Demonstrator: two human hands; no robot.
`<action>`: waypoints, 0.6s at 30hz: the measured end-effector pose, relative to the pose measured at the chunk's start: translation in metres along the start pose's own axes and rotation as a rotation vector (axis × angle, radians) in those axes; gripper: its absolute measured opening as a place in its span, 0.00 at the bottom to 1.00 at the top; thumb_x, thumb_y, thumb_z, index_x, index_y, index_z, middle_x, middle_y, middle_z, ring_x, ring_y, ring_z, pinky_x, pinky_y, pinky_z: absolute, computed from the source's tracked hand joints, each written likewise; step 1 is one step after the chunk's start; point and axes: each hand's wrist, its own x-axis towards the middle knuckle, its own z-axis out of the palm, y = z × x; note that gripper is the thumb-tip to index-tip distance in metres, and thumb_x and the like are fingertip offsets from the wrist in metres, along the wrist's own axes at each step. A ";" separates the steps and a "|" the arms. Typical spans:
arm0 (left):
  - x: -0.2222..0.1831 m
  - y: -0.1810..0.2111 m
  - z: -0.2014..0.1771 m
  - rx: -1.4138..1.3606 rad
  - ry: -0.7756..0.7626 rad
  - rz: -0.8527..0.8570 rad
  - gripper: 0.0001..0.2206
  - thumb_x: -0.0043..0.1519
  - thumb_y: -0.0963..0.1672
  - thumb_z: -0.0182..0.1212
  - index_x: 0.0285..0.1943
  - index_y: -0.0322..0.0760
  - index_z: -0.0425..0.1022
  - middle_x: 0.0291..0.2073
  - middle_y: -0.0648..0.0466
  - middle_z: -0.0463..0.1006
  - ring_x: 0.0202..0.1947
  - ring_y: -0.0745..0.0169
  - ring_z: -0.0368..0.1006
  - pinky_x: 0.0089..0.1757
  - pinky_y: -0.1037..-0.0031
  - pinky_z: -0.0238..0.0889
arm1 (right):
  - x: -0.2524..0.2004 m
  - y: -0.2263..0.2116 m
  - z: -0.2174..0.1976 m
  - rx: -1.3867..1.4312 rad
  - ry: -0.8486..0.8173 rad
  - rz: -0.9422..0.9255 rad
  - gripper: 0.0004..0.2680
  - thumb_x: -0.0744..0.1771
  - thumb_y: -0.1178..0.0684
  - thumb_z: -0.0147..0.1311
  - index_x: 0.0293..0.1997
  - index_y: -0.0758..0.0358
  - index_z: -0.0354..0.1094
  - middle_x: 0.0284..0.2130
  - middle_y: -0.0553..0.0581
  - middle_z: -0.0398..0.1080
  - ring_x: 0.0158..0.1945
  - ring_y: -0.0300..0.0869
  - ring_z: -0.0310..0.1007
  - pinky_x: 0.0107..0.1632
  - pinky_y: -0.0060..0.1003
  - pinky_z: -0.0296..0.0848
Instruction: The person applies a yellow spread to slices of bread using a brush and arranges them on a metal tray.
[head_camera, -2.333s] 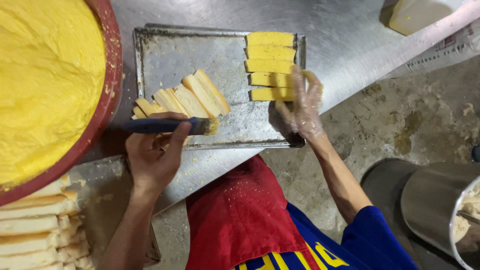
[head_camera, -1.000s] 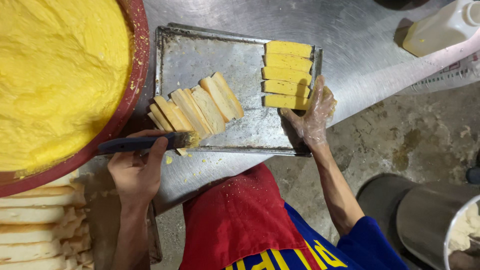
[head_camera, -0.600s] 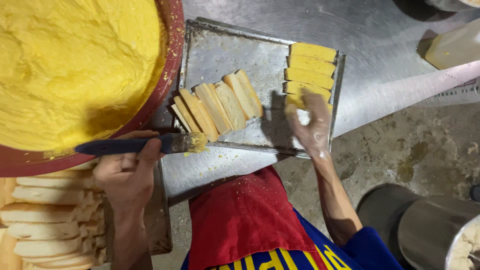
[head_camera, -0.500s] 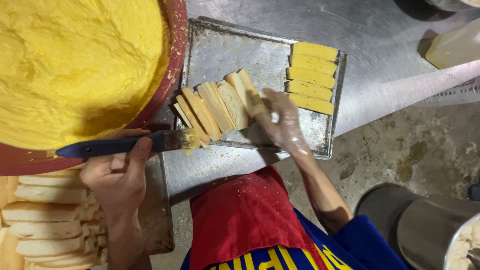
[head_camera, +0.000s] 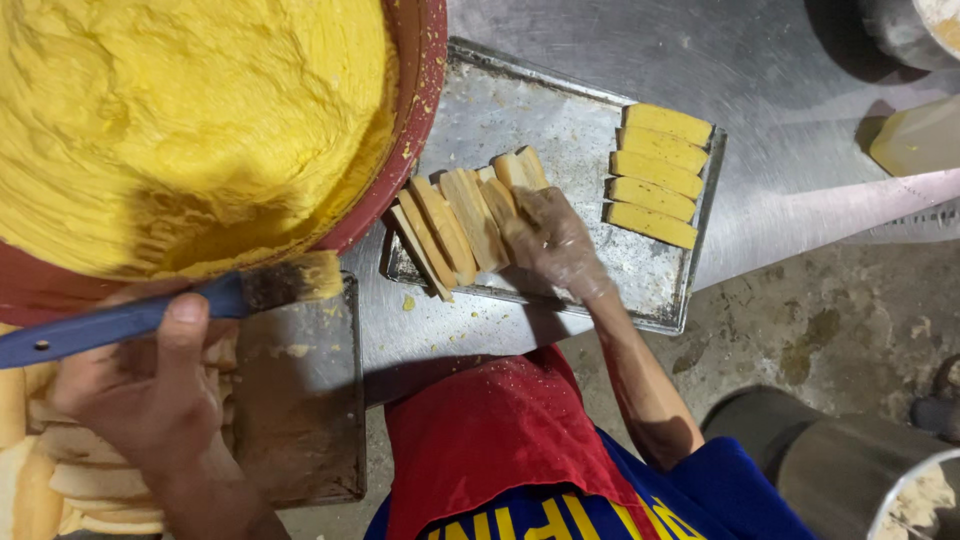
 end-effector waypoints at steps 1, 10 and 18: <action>0.006 0.004 0.002 -0.027 -0.007 -0.005 0.06 0.73 0.35 0.64 0.53 0.17 0.76 0.42 0.47 0.80 0.40 0.66 0.75 0.47 0.80 0.71 | 0.001 0.005 -0.003 -0.003 0.002 0.005 0.17 0.70 0.55 0.57 0.64 0.75 0.59 0.54 0.59 0.66 0.50 0.47 0.68 0.42 0.40 0.80; 0.024 -0.016 0.002 0.040 -0.023 0.016 0.16 0.70 0.33 0.68 0.31 0.29 0.67 0.27 0.58 0.72 0.28 0.75 0.66 0.37 0.85 0.64 | 0.041 0.020 -0.022 -0.724 0.198 0.065 0.09 0.69 0.54 0.58 0.52 0.67 0.74 0.31 0.59 0.66 0.34 0.45 0.64 0.35 0.45 0.71; 0.027 -0.011 -0.008 0.059 0.052 -0.020 0.08 0.69 0.35 0.68 0.38 0.30 0.73 0.29 0.60 0.71 0.28 0.76 0.65 0.36 0.87 0.63 | 0.050 0.039 -0.037 -0.802 0.078 0.020 0.14 0.65 0.56 0.62 0.56 0.68 0.72 0.34 0.65 0.71 0.34 0.49 0.71 0.35 0.43 0.76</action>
